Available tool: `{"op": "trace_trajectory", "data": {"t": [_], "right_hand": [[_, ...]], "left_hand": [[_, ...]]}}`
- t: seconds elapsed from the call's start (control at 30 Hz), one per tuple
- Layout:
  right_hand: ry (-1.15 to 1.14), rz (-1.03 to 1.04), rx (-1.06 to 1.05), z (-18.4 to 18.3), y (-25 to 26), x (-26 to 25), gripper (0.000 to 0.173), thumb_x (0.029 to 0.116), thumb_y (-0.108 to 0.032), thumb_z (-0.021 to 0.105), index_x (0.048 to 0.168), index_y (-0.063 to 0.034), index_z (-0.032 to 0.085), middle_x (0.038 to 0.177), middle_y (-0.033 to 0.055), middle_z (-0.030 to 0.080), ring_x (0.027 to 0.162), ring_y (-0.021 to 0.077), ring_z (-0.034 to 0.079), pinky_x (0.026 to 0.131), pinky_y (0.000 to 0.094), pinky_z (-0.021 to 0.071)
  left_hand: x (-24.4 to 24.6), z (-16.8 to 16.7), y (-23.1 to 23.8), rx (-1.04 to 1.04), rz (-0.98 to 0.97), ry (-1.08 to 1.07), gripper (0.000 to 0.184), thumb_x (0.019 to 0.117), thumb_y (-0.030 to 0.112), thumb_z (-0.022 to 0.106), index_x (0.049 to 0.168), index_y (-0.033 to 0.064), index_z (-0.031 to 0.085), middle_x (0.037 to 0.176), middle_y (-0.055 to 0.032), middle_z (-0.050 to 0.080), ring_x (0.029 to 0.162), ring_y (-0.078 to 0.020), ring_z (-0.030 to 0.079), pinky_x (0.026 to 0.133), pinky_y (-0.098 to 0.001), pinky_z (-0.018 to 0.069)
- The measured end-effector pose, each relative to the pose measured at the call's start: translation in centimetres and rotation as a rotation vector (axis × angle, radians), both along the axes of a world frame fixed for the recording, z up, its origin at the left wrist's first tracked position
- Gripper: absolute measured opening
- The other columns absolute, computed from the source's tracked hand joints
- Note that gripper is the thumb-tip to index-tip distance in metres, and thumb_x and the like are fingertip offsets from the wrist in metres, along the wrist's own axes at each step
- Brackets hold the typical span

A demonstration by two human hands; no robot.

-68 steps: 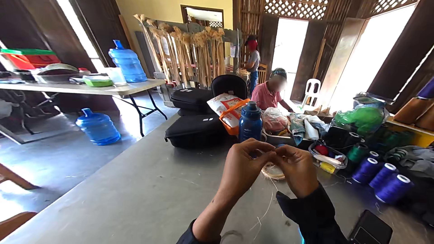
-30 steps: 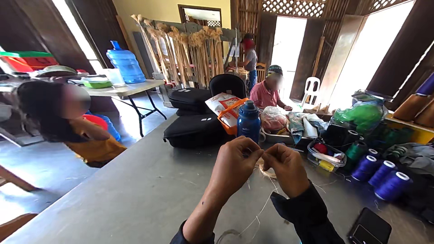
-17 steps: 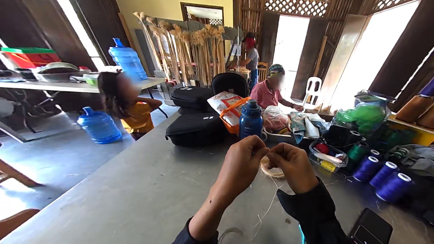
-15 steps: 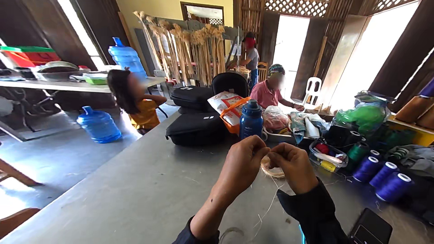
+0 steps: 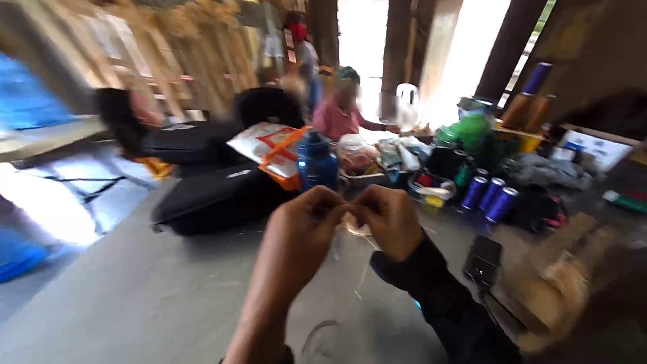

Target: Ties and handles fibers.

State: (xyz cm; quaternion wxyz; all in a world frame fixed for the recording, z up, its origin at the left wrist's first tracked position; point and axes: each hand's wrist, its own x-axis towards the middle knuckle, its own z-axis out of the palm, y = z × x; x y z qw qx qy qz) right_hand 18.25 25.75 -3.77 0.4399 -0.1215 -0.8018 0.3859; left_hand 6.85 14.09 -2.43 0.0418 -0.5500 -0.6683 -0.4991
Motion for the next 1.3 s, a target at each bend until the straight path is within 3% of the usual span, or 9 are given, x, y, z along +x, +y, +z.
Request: {"op": "trace_trajectory", "data": {"t": [0.13, 0.27, 0.37, 0.5, 0.67, 0.73, 0.93, 1.17, 1.3], "right_hand": [[0.019, -0.011, -0.015, 0.1, -0.9, 2.3, 0.004, 0.0921, 0.002, 0.069, 0.092, 0.0056, 0.068, 0.074, 0.01, 0.067, 0.061, 0.0119, 0.064, 0.06, 0.0283, 0.0563], [0.037, -0.127, 0.005, -0.8, -1.5, 8.1, 0.007, 0.0923, 0.002, 0.066, 0.092, 0.0082, 0.069, 0.074, 0.0096, 0.067, 0.062, 0.0101, 0.064, 0.062, 0.0265, 0.0566], [0.09, -0.147, -0.052, -2.1, -1.5, 16.1, 0.009, 0.0942, 0.001, 0.061, 0.09, 0.005, 0.068, 0.074, 0.0014, 0.068, 0.065, 0.0037, 0.065, 0.065, 0.0224, 0.0583], [-0.002, -0.323, -0.222, -3.6, -0.8, 28.0, 0.012, 0.0933, -0.003, 0.061, 0.09, -0.0065, 0.072, 0.073, -0.008, 0.07, 0.065, 0.0027, 0.067, 0.065, 0.0239, 0.0602], [-0.069, -0.782, -0.63, -4.4, 2.9, 36.8, 0.012, 0.1009, 0.003, 0.054, 0.094, 0.0012, 0.064, 0.067, -0.0008, 0.066, 0.058, 0.0113, 0.066, 0.066, 0.0315, 0.0618], [-0.05, -0.877, -0.747, -5.2, 5.5, 37.5, 0.008, 0.1017, 0.001, 0.056, 0.098, 0.0039, 0.063, 0.068, 0.0023, 0.063, 0.057, 0.0133, 0.064, 0.064, 0.0325, 0.0612], [-0.079, -0.944, -0.853, -6.1, 11.2, 34.4, 0.017, 0.0988, -0.003, 0.064, 0.112, 0.0073, 0.062, 0.072, 0.0064, 0.059, 0.058, 0.0133, 0.06, 0.061, 0.0303, 0.0576], [-0.034, -1.008, -0.905, -6.1, 14.5, 33.4, 0.018, 0.0982, -0.007, 0.066, 0.113, 0.0037, 0.062, 0.072, 0.0061, 0.059, 0.055, 0.0121, 0.057, 0.056, 0.0291, 0.0548], [-0.105, -1.04, -0.964, -3.2, 12.4, 31.5, 0.022, 0.1019, -0.005, 0.06, 0.12, 0.0066, 0.058, 0.085, 0.0096, 0.056, 0.067, 0.0151, 0.056, 0.069, 0.0322, 0.0541]], "left_hand": [[0.0, -0.3, -0.3, -0.045, -0.086, 0.089, 0.011, 0.0919, 0.026, 0.067, 0.096, 0.015, 0.07, 0.081, 0.0083, 0.068, 0.067, -0.0004, 0.064, 0.06, -0.0239, 0.0551], [-0.3, -0.8, -0.8, -0.123, -0.199, 0.106, 0.036, 0.0898, 0.043, 0.066, 0.115, 0.017, 0.07, 0.09, 0.0081, 0.071, 0.075, -0.0025, 0.067, 0.064, -0.0253, 0.0573], [-1.3, -1.2, -1.5, -0.144, -0.265, 0.114, 0.047, 0.0939, 0.051, 0.064, 0.122, 0.0129, 0.069, 0.098, 0.0028, 0.073, 0.081, -0.004, 0.069, 0.066, -0.0252, 0.0578], [-2.1, -1.0, -2.3, -0.229, -0.285, 0.146, 0.05, 0.0971, 0.046, 0.063, 0.122, 0.0028, 0.068, 0.101, -0.0084, 0.072, 0.084, -0.0093, 0.068, 0.07, -0.0289, 0.056], [-2.6, -1.2, -2.3, -0.178, -0.298, 0.168, 0.042, 0.0976, 0.036, 0.066, 0.12, 0.0011, 0.068, 0.097, -0.0072, 0.072, 0.081, -0.0065, 0.068, 0.068, -0.0238, 0.0564], [-2.4, -0.2, -2.7, -0.226, -0.324, 0.21, 0.044, 0.0997, 0.042, 0.064, 0.125, 0.0063, 0.068, 0.101, -0.0054, 0.073, 0.085, -0.0069, 0.07, 0.07, -0.0243, 0.0585], [-2.5, -0.5, -2.7, -0.201, -0.379, 0.24, 0.048, 0.099, 0.041, 0.067, 0.126, 0.0015, 0.066, 0.106, -0.0105, 0.071, 0.09, -0.0096, 0.069, 0.074, -0.0254, 0.0581], [-2.4, -1.4, -2.1, -0.203, -0.343, 0.224, 0.05, 0.1, 0.04, 0.064, 0.125, -0.0043, 0.064, 0.105, -0.0181, 0.069, 0.089, -0.0146, 0.067, 0.079, -0.0294, 0.0559], [-2.1, -1.6, -2.0, -0.245, -0.301, 0.184, 0.055, 0.0994, 0.041, 0.063, 0.126, -0.0071, 0.063, 0.106, -0.0214, 0.068, 0.088, -0.0156, 0.065, 0.079, -0.0303, 0.0543]]}}
